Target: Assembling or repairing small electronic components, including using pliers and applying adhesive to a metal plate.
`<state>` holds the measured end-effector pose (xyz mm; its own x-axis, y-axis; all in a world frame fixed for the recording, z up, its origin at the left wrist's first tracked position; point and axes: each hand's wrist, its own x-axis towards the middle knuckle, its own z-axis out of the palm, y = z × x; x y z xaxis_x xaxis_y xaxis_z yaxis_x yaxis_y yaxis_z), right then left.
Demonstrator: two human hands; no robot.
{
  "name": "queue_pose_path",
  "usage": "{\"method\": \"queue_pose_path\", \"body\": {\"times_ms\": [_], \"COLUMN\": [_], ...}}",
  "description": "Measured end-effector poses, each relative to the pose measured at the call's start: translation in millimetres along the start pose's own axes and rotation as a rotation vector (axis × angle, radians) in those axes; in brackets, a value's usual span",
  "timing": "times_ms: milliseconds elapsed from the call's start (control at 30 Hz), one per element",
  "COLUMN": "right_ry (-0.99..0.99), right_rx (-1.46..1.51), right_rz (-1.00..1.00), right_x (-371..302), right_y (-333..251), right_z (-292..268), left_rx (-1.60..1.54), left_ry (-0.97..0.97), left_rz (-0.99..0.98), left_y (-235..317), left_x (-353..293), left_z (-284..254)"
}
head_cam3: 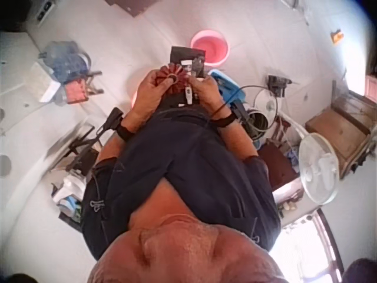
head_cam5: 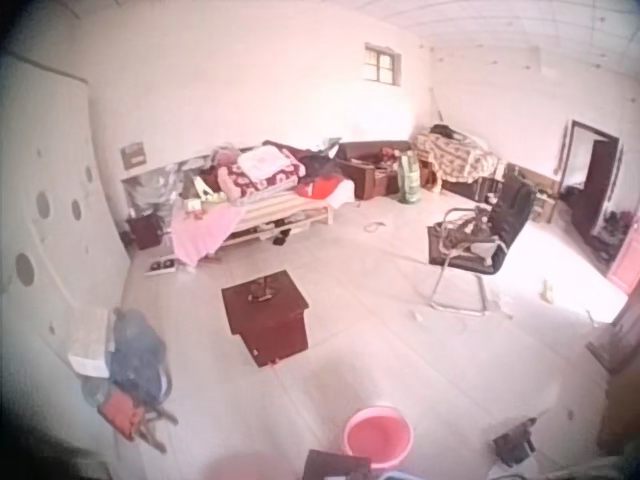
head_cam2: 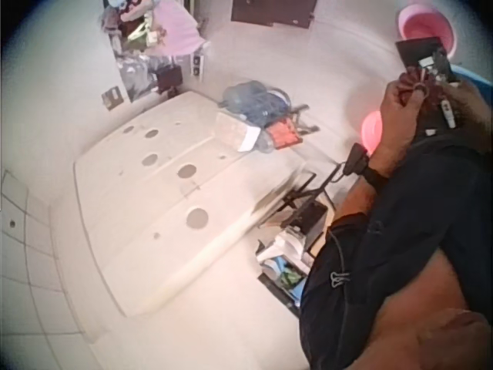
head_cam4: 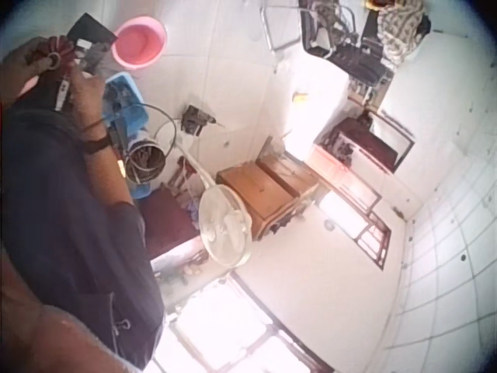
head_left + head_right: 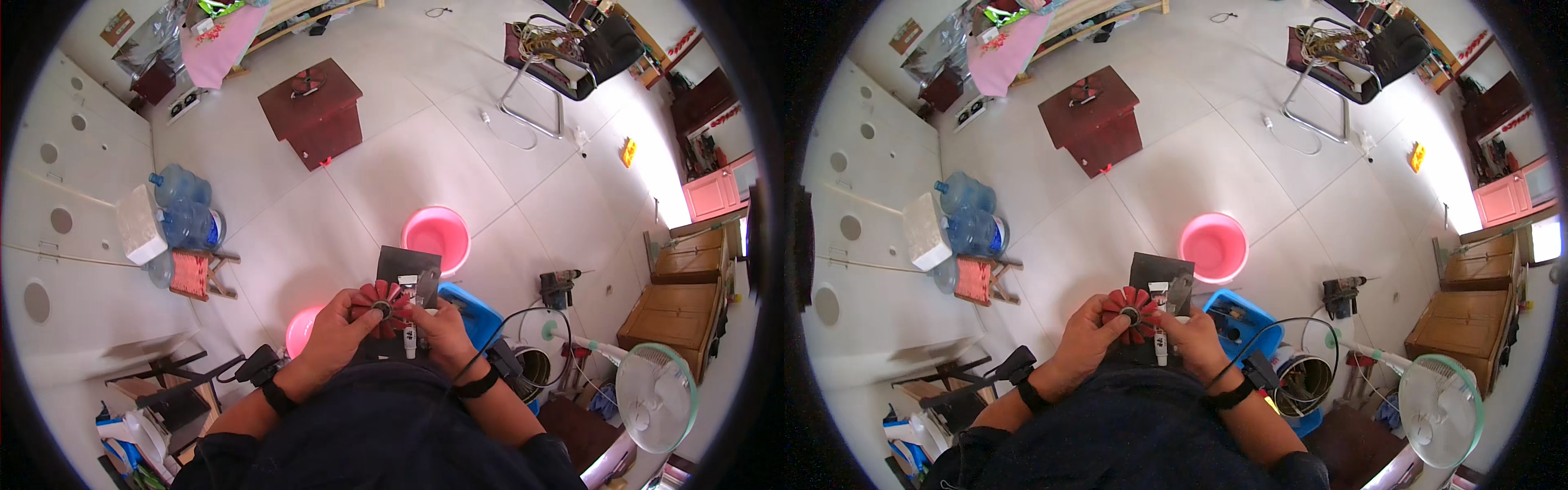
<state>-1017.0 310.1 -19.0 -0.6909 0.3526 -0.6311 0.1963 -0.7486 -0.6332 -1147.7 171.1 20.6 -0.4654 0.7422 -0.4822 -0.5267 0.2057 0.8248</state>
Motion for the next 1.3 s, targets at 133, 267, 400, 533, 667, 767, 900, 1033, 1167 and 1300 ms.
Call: {"method": "queue_pose_path", "body": {"times_ms": [133, 267, 400, 533, 667, 767, 900, 1033, 1167, 1300], "right_ry": [-0.077, -0.094, -0.141, -0.167, -0.169, -0.146, -0.041, 0.070, 0.224, 0.300], "right_rx": [0.070, 0.093, 0.143, 0.225, 0.248, 0.265, 0.318, 0.415, 0.622, 0.677], "right_rz": [-0.011, -0.006, 0.011, 0.039, 0.011, -0.030, -0.085, -0.160, -0.260, -0.354], "right_x": [53, 109, 162, 227, 287, 318, 341, 363, 375, 367], "right_y": [-35, -69, -104, -132, -192, -238, -301, -340, -376, -417], "right_z": [40, 69, 85, 93, 102, 96, 84, 54, 11, -38], "left_rx": [0.051, 0.192, -0.065, -0.093, -0.017, 0.016, -0.029, -0.128, -0.151, -0.198], "left_ry": [0.087, 0.228, 0.162, 0.182, 0.132, 0.131, -0.076, -0.232, -0.403, -0.600], "left_rz": [0.051, 0.204, 0.058, -0.014, -0.017, -0.020, -0.022, -0.046, -0.125, -0.277], "left_y": [30, 67, 118, 146, 187, 218, 266, 302, 328, 340], "left_x": [42, 87, 141, 211, 294, 347, 414, 488, 568, 644], "left_z": [-39, -59, -65, -82, -95, -80, -50, -18, 12, 56]}}
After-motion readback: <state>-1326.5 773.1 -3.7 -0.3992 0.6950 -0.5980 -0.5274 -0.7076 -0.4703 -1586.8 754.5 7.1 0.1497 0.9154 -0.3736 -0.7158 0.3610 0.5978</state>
